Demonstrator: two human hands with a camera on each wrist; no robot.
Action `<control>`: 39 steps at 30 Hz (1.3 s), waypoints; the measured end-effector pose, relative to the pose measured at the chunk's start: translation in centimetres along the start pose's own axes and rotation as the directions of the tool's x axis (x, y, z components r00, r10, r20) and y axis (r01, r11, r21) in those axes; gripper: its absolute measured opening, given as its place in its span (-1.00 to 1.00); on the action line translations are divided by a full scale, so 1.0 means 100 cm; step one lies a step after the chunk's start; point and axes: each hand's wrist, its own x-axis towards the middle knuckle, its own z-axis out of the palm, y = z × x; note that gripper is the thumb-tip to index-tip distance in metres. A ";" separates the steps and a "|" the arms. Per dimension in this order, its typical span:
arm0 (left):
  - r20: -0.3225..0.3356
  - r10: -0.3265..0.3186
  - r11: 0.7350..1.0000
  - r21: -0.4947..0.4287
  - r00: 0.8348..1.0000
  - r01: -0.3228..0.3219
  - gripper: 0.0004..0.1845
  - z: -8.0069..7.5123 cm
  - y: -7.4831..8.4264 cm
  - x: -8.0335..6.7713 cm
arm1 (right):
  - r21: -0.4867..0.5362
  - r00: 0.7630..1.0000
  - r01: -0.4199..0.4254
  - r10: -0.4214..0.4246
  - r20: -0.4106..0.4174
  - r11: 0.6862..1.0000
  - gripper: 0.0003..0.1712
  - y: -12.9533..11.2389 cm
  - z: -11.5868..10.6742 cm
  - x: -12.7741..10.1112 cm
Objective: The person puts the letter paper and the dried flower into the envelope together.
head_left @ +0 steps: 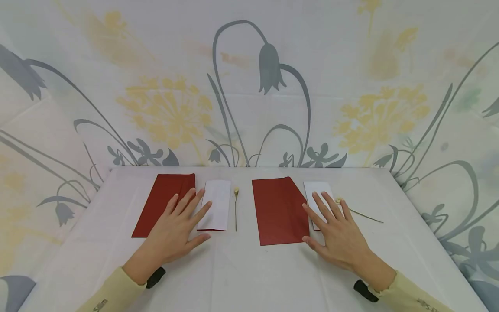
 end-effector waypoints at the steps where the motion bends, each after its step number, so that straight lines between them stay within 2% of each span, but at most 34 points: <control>1: -0.009 0.001 1.000 -0.006 1.000 -0.001 -0.18 0.000 0.000 0.000 | 0.000 1.000 0.002 -0.002 -0.004 1.000 -0.12 0.000 0.000 0.000; 8: -0.051 0.004 0.998 -0.061 0.999 -0.008 -0.41 -0.001 0.000 0.002 | 0.037 0.998 0.004 -0.001 -0.064 0.999 -0.15 0.000 -0.001 0.001; 12: -0.050 -0.066 0.989 -0.138 0.997 0.058 -0.52 -0.003 -0.001 0.001 | 0.059 0.995 0.004 0.002 -0.102 0.998 -0.18 -0.002 -0.001 0.003; 18: -0.147 -0.185 0.958 -0.248 0.972 0.145 -0.68 -0.003 -0.010 -0.005 | 0.081 0.987 0.025 -0.011 -0.161 0.996 -0.31 -0.005 0.001 0.008; 20: -0.148 -0.233 0.941 -0.285 0.961 0.184 -0.71 -0.004 -0.014 -0.007 | 0.087 0.987 0.027 -0.013 -0.162 0.996 -0.31 -0.007 0.002 0.010; 22: -0.115 -0.288 0.914 -0.329 0.951 0.237 -0.72 -0.006 -0.018 -0.009 | 0.094 0.988 0.033 -0.018 -0.152 0.995 -0.30 -0.009 0.003 0.012; 27: -0.011 -0.404 0.828 -0.431 0.915 0.360 -0.73 -0.008 -0.031 -0.016 | 0.107 0.995 0.043 -0.033 -0.097 0.993 -0.40 -0.016 0.005 0.019; 29: 0.017 -0.425 0.793 -0.474 0.905 0.381 -0.73 -0.007 -0.037 -0.019 | 0.111 0.997 0.046 -0.038 -0.073 0.993 -0.39 -0.019 0.006 0.023; 33: 0.064 -0.431 0.734 -0.555 0.900 0.392 -0.72 -0.004 -0.050 -0.025 | 0.133 0.998 0.065 -0.061 -0.035 0.989 -0.35 -0.026 0.008 0.029; 35: 0.090 -0.431 0.713 -0.575 0.898 0.400 -0.71 -0.001 -0.057 -0.027 | 0.147 0.996 0.084 -0.081 -0.027 0.986 -0.35 -0.030 0.009 0.032; 39: 0.140 -0.444 0.695 -0.570 0.885 0.439 -0.68 0.002 -0.070 -0.033 | 0.158 0.993 0.120 -0.117 -0.027 0.980 -0.36 -0.039 0.011 0.038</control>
